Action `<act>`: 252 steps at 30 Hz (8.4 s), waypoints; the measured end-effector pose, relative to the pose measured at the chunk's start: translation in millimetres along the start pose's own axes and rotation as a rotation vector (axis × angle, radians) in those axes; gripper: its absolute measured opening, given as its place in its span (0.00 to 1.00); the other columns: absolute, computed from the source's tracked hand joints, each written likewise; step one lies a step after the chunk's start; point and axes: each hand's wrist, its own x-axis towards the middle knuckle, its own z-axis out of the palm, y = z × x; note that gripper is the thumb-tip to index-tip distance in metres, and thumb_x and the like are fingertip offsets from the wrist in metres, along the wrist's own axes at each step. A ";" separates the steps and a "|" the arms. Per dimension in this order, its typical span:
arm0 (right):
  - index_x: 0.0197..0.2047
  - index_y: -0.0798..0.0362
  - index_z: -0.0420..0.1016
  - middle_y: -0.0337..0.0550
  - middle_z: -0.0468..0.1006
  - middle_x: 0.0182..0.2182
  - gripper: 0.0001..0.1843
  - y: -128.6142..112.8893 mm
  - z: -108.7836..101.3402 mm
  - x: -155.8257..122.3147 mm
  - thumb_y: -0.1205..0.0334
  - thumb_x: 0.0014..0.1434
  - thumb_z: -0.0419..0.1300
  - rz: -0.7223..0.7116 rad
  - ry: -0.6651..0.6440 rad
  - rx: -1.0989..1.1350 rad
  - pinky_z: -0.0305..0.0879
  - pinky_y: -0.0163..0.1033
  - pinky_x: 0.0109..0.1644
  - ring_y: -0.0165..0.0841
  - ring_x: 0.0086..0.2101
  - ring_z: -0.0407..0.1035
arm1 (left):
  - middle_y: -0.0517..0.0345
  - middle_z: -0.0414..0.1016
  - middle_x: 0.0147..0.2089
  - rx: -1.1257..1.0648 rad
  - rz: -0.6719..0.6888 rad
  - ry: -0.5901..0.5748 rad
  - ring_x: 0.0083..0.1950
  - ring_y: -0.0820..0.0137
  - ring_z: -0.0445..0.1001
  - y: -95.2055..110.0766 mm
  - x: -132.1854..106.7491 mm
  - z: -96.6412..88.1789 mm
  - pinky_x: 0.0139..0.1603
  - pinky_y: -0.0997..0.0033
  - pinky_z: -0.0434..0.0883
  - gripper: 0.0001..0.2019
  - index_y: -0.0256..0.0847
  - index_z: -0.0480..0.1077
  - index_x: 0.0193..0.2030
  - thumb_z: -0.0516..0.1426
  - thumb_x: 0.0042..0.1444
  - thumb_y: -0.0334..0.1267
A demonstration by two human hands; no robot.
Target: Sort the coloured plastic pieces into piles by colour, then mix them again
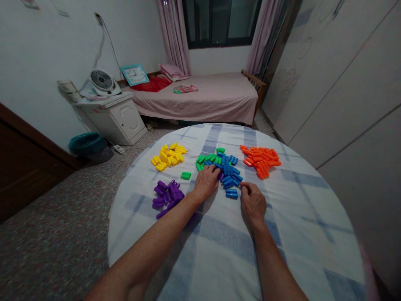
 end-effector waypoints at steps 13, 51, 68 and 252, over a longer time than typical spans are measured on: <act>0.40 0.50 0.77 0.42 0.78 0.41 0.17 -1.9 0.6 -0.6 0.61 0.58 0.47 0.006 0.001 -0.018 0.53 0.37 0.39 0.33 0.37 0.67 | 0.47 0.67 0.52 -0.003 0.084 -0.039 0.51 0.59 0.65 3.9 3.2 6.9 0.51 0.61 0.65 0.19 0.41 0.66 0.55 0.54 0.55 0.31; 0.41 0.49 0.78 0.42 0.78 0.42 0.17 -4.2 -3.7 0.8 0.61 0.58 0.49 0.028 -0.024 -0.075 0.54 0.37 0.37 0.34 0.37 0.67 | 0.51 0.65 0.57 -0.358 -0.576 0.742 0.61 0.63 0.63 -62.3 -173.4 -32.9 0.64 0.60 0.60 0.13 0.40 0.71 0.46 0.53 0.55 0.32; 0.41 0.49 0.77 0.41 0.77 0.41 0.15 -1.1 -1.1 1.3 0.62 0.58 0.49 0.038 -0.025 -0.044 0.53 0.35 0.38 0.32 0.36 0.67 | 0.53 0.58 0.67 -0.810 -0.839 0.654 0.68 0.63 0.54 -48.5 -166.0 -24.5 0.69 0.60 0.50 0.25 0.44 0.58 0.64 0.46 0.64 0.50; 0.39 0.53 0.74 0.42 0.73 0.28 0.26 1.5 19.1 61.9 0.42 0.61 0.45 0.139 -0.105 0.589 0.62 0.37 0.30 0.32 0.28 0.66 | 0.54 0.73 0.32 -0.469 0.094 0.318 0.36 0.66 0.73 60.8 -17.6 45.8 0.36 0.69 0.65 0.11 0.41 0.70 0.38 0.49 0.56 0.25</act>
